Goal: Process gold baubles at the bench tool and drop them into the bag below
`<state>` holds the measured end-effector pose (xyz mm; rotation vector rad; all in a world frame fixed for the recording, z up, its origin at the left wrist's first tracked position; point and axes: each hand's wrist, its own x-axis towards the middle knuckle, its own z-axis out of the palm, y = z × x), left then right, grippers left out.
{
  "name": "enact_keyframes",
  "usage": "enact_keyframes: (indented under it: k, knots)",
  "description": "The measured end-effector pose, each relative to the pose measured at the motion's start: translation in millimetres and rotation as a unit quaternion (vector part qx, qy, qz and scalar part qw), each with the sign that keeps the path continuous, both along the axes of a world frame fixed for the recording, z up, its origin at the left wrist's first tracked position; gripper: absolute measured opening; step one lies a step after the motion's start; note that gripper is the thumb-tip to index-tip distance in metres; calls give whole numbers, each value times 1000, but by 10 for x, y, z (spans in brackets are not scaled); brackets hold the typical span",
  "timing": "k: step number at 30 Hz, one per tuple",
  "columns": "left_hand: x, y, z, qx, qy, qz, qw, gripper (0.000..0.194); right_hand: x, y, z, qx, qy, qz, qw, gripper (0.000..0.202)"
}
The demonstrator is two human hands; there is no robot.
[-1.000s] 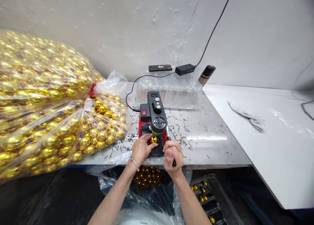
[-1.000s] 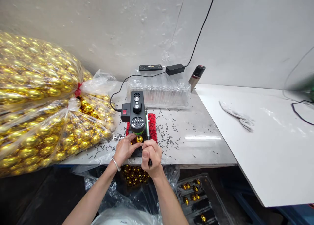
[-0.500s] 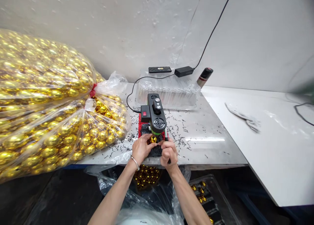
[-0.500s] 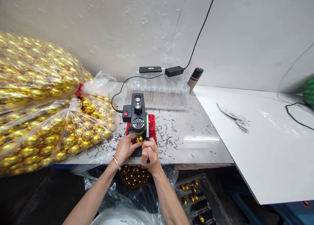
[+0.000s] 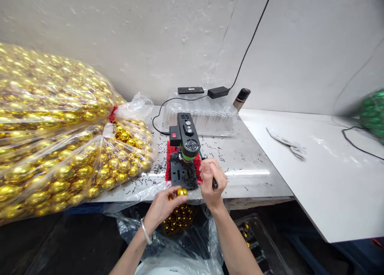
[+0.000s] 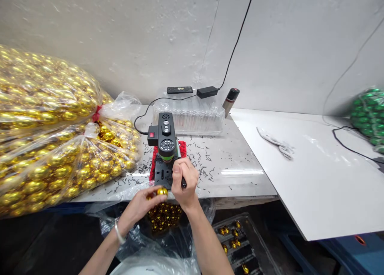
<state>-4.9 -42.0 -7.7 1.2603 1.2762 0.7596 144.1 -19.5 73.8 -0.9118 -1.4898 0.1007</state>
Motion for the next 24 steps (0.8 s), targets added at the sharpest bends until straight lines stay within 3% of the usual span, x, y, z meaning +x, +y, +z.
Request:
enact_keyframes:
  k: [2,3,6,9,12,18,21,24]
  knots:
    - [-17,-256,-168,-130,-72,-52,988,39,-18,-6,-45,2,10,-9,1000,29]
    - [-15,-369,-268,-193,-103,-42,975,42,-24,-8,-73,4,14,-12,1000,29]
    - [-11,-615,-538,-360,-188,84,910,49,-21,-16,-134,10,11,-10,1000,29]
    - [-72,-722,-612,-431,-294,140,842,40,-4,-25,-145,4,-7,-2,1000,28]
    - [-168,-711,-434,-405,-372,117,827,41,-2,-31,-153,2,-4,-3,1000,28]
    - [-199,-315,132,-261,-359,93,891,46,-20,-21,-193,12,10,-1,1000,28]
    - [-106,24,181,-159,-312,123,929,46,-12,-23,-194,11,5,1,1000,28]
    - [17,323,69,-38,-209,154,965,44,1,-37,-185,8,-6,1,1000,28]
